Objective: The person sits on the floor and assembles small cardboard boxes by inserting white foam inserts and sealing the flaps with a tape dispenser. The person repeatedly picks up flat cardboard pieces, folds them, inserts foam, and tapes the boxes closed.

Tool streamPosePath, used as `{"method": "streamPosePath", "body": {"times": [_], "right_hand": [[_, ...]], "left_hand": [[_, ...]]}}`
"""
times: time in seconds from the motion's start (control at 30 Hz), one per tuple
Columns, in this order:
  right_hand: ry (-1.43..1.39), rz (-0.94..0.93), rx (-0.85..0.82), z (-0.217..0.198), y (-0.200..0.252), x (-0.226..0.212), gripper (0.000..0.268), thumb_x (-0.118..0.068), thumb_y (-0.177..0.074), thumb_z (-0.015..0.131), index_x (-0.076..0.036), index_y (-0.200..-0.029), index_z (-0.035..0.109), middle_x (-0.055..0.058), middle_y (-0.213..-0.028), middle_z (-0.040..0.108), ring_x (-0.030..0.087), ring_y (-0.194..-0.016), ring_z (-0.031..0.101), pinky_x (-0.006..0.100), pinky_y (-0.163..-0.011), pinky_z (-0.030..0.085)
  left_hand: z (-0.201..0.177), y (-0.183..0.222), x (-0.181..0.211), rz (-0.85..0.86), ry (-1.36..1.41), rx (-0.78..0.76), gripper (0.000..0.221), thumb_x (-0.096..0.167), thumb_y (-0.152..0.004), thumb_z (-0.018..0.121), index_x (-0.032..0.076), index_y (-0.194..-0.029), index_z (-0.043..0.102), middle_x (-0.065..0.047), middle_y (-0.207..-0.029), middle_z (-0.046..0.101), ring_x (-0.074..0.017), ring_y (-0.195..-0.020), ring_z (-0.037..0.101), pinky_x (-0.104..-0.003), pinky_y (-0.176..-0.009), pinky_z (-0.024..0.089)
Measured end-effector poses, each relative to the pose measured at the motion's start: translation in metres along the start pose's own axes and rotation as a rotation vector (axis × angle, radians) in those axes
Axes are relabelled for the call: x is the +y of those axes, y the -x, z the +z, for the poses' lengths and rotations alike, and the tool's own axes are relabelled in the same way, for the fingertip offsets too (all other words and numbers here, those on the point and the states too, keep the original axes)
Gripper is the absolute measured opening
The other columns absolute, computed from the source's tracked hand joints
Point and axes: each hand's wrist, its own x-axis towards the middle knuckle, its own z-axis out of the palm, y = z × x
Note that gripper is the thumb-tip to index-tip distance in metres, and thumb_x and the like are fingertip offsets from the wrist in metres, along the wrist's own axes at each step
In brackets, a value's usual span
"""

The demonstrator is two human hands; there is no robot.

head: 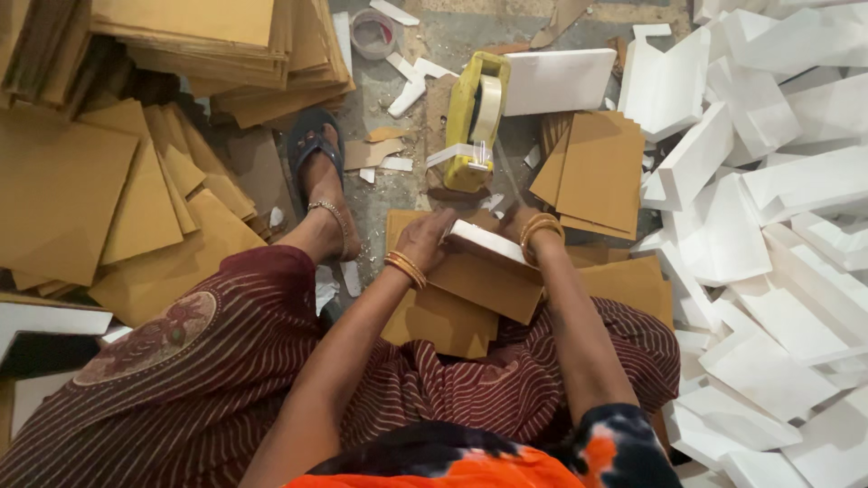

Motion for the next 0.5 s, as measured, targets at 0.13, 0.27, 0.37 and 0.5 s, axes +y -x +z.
{"method": "streamPosePath", "body": {"times": [0.13,0.27,0.37,0.5], "right_hand": [[-0.473,-0.057,0.117,-0.020,0.059,-0.016,0.048,-0.044,-0.091,0.068,-0.011,-0.127,0.067,0.013,-0.116,0.076,0.028,-0.107,0.073,0.038,-0.095,0.055],[-0.431,-0.403,0.123,-0.020,0.112,-0.027,0.051,-0.046,-0.090,0.072,-0.010,-0.126,0.069,0.012,-0.120,0.074,0.028,-0.111,0.071,0.039,-0.096,0.054],[-0.285,-0.430,0.341,-0.018,0.142,-0.021,0.053,-0.041,-0.086,0.077,-0.012,-0.129,0.067,0.014,-0.125,0.070,0.033,-0.114,0.067,0.042,-0.095,0.052],[-0.216,-0.453,0.557,-0.014,0.163,-0.016,0.046,-0.026,-0.086,0.074,-0.010,-0.129,0.064,0.016,-0.124,0.068,0.037,-0.110,0.066,0.044,-0.094,0.052]], "left_hand": [[-0.015,-0.003,0.016,-0.097,0.001,-0.095,0.040,0.004,-0.080,0.070,0.010,-0.116,0.054,-0.018,-0.117,0.065,-0.0433,-0.111,0.063,-0.050,-0.093,0.051],[-0.013,-0.002,0.024,-0.095,-0.027,-0.075,0.051,0.004,-0.072,0.071,0.010,-0.120,0.053,-0.022,-0.129,0.057,-0.0469,-0.108,0.060,-0.052,-0.088,0.051],[-0.010,0.003,0.026,-0.211,0.065,-0.105,0.051,0.020,-0.075,0.081,0.011,-0.117,0.052,-0.019,-0.128,0.057,-0.0460,-0.109,0.060,-0.053,-0.086,0.051],[-0.017,-0.008,0.040,-0.257,0.048,-0.219,0.056,0.028,-0.079,0.082,0.016,-0.127,0.056,-0.017,-0.128,0.062,-0.0410,-0.110,0.065,-0.049,-0.090,0.053]]}}
